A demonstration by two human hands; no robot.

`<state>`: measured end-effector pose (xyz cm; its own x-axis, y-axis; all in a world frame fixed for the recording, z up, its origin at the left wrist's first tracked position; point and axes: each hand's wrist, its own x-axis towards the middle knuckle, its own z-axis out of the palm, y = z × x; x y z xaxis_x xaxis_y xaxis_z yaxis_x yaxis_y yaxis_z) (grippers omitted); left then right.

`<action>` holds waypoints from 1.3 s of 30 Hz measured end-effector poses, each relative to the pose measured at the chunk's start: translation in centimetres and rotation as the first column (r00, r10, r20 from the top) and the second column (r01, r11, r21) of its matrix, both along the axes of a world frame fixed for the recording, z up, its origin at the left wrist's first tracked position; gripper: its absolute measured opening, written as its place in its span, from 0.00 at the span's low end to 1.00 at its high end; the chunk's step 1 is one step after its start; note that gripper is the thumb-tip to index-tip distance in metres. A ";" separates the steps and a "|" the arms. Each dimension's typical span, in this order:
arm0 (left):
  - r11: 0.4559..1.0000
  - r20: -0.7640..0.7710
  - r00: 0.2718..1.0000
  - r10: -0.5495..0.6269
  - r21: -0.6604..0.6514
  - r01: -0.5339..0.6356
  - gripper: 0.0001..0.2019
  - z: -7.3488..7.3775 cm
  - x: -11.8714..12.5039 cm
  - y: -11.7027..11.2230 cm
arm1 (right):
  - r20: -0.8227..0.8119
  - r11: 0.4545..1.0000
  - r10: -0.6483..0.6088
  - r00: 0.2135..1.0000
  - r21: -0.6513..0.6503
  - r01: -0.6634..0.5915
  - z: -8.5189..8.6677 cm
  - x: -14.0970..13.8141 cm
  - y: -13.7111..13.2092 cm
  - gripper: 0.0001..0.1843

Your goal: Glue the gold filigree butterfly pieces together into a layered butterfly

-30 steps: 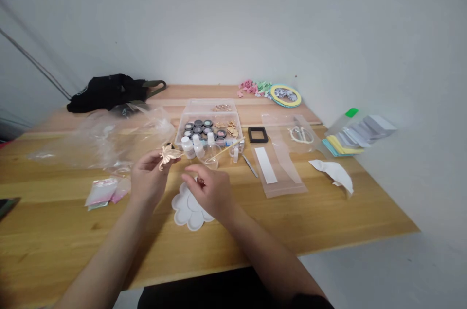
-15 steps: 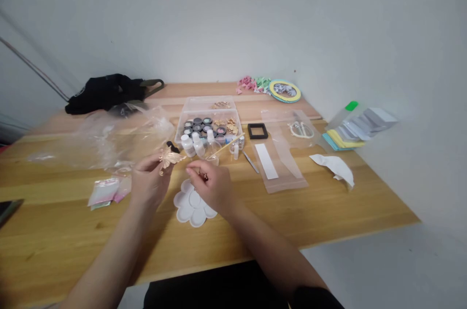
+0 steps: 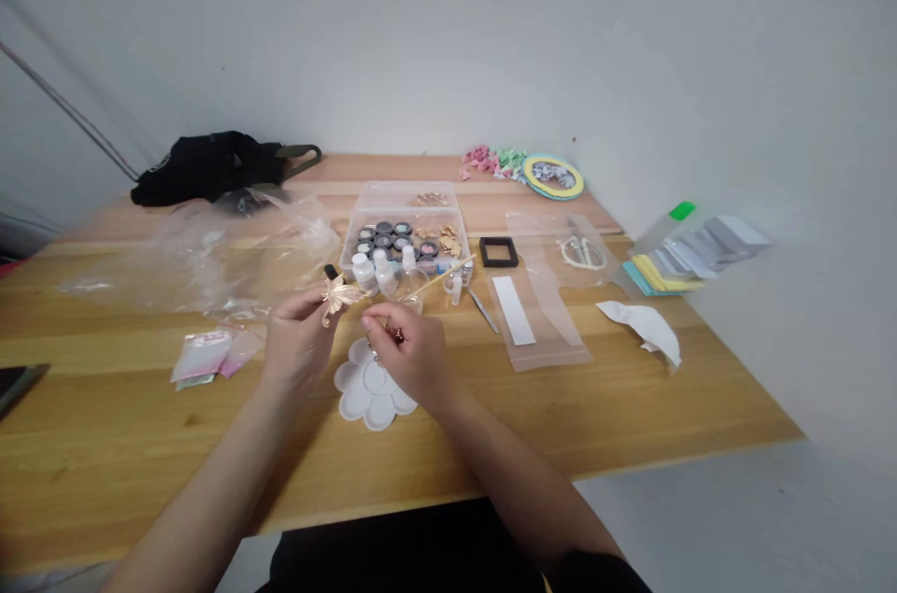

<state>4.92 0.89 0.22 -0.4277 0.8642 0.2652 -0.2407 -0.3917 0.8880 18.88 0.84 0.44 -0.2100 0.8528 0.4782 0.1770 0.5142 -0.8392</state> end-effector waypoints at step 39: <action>0.997 -0.057 0.997 -0.048 -0.068 0.044 0.04 -0.6 0.6 -0.1 | -0.324 0.932 -0.041 0.945 -0.352 -0.081 0.8 0.0 1.0 0.12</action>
<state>5.55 0.83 -0.38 -0.3725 0.8992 0.2295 -0.2041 -0.3206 0.9250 18.84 1.82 1.23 -0.1161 0.9754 0.1874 -0.1395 0.1708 -0.9754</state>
